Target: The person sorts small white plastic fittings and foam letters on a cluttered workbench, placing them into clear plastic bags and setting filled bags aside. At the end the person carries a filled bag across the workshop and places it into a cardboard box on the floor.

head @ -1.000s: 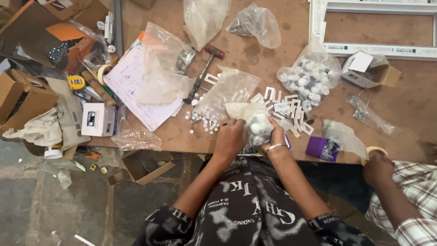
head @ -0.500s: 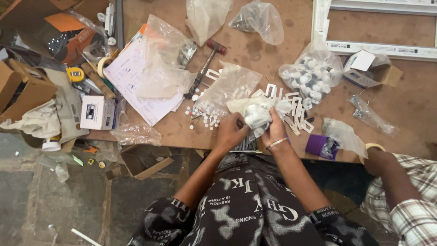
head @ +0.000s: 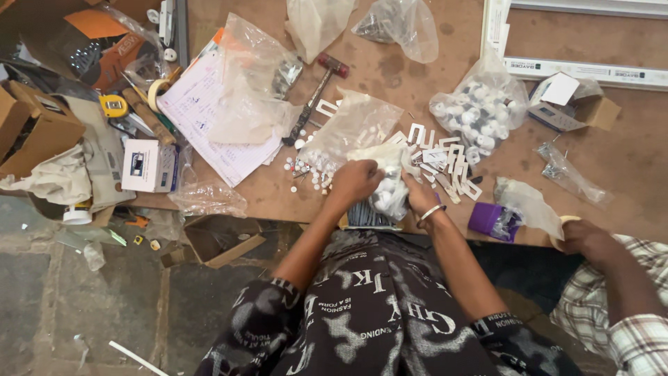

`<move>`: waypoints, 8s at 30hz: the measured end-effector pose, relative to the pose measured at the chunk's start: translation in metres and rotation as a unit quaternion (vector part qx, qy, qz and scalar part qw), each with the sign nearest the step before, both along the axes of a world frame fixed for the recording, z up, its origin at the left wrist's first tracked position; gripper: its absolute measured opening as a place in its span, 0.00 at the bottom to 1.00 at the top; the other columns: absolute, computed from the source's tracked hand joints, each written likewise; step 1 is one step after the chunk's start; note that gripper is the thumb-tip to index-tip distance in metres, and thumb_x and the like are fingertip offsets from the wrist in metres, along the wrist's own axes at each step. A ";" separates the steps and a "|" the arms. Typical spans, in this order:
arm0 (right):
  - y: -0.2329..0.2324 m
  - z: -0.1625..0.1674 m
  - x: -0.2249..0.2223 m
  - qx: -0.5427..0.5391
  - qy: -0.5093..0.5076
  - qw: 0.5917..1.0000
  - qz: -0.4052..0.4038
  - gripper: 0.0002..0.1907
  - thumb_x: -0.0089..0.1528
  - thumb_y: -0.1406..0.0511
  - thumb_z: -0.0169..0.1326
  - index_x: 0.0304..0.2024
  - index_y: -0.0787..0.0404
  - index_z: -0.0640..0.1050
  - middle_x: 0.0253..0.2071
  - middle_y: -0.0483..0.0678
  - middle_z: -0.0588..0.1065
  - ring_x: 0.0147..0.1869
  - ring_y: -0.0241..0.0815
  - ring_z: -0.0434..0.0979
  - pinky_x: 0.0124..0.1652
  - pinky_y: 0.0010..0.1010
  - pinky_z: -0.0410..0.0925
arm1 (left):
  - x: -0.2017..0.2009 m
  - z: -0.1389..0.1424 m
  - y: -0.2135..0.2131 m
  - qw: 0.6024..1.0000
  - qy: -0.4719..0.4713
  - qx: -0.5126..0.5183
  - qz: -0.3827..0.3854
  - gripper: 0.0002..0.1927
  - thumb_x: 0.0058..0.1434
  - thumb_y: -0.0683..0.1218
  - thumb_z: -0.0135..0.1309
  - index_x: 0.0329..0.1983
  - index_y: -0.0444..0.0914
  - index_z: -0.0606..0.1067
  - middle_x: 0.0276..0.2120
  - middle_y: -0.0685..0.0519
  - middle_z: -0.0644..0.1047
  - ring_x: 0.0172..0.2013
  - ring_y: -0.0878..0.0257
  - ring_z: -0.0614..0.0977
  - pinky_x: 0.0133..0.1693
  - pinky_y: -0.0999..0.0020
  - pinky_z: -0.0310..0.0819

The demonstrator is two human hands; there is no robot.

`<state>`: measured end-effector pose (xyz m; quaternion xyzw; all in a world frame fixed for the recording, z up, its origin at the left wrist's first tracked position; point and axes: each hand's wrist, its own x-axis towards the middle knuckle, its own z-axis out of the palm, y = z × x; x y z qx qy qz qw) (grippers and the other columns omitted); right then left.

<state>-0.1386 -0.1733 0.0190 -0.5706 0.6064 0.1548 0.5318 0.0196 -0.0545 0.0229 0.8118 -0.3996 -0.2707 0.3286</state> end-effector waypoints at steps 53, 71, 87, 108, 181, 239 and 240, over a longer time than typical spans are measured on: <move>-0.071 -0.018 0.036 -0.242 -0.112 0.926 0.267 0.28 0.60 0.44 0.54 0.47 0.58 0.82 0.41 0.59 0.81 0.45 0.58 0.82 0.47 0.44 0.72 | 0.010 -0.019 -0.008 0.979 -0.171 0.082 0.070 0.11 0.55 0.46 0.53 0.27 0.34 0.80 0.30 0.36 0.80 0.31 0.40 0.84 0.36 0.47 0.78; -0.050 -0.036 0.022 -0.011 -0.338 0.915 -0.219 0.14 0.72 0.58 0.42 0.48 0.59 0.75 0.38 0.48 0.76 0.33 0.44 0.76 0.30 0.33 0.72 | -0.010 0.014 -0.011 0.999 -0.028 -0.019 0.008 0.20 0.66 0.56 0.49 0.30 0.36 0.78 0.27 0.37 0.79 0.33 0.37 0.81 0.36 0.43 0.74; -0.003 -0.044 0.034 -0.346 -0.151 0.907 0.185 0.19 0.68 0.57 0.57 0.51 0.66 0.77 0.51 0.64 0.75 0.57 0.65 0.76 0.58 0.48 0.69 | 0.014 0.016 -0.005 0.988 0.053 -0.119 0.087 0.16 0.68 0.52 0.48 0.36 0.36 0.79 0.24 0.45 0.81 0.28 0.50 0.84 0.33 0.56 0.76; -0.061 -0.011 0.007 -0.218 -0.048 0.958 0.180 0.32 0.66 0.47 0.45 0.31 0.68 0.83 0.29 0.62 0.81 0.34 0.55 0.84 0.39 0.42 0.72 | 0.009 -0.014 -0.033 0.986 -0.131 0.101 0.025 0.19 0.58 0.57 0.53 0.36 0.38 0.82 0.35 0.39 0.82 0.38 0.41 0.83 0.42 0.45 0.76; 0.031 -0.080 -0.027 -0.314 -0.165 0.903 0.244 0.35 0.61 0.62 0.59 0.68 0.66 0.64 0.53 0.70 0.74 0.56 0.70 0.74 0.53 0.51 0.68 | -0.026 -0.091 0.102 0.992 0.087 0.071 0.048 0.45 0.52 0.55 0.65 0.68 0.30 0.62 0.49 0.34 0.79 0.46 0.39 0.81 0.48 0.49 0.76; -0.126 -0.066 -0.047 -0.324 -0.102 0.935 0.098 0.51 0.43 0.64 0.71 0.67 0.57 0.63 0.59 0.63 0.67 0.55 0.69 0.74 0.52 0.51 0.70 | -0.052 -0.051 -0.204 0.965 -0.067 0.085 -0.238 0.18 0.47 0.51 0.67 0.38 0.37 0.80 0.40 0.40 0.79 0.44 0.43 0.81 0.46 0.50 0.75; -0.128 -0.068 -0.049 -0.331 -0.109 0.932 0.097 0.51 0.42 0.64 0.71 0.67 0.58 0.64 0.59 0.63 0.67 0.55 0.68 0.74 0.51 0.51 0.70 | -0.050 -0.050 -0.202 0.970 -0.041 0.073 -0.229 0.18 0.48 0.51 0.67 0.38 0.36 0.81 0.40 0.40 0.80 0.43 0.43 0.81 0.45 0.50 0.74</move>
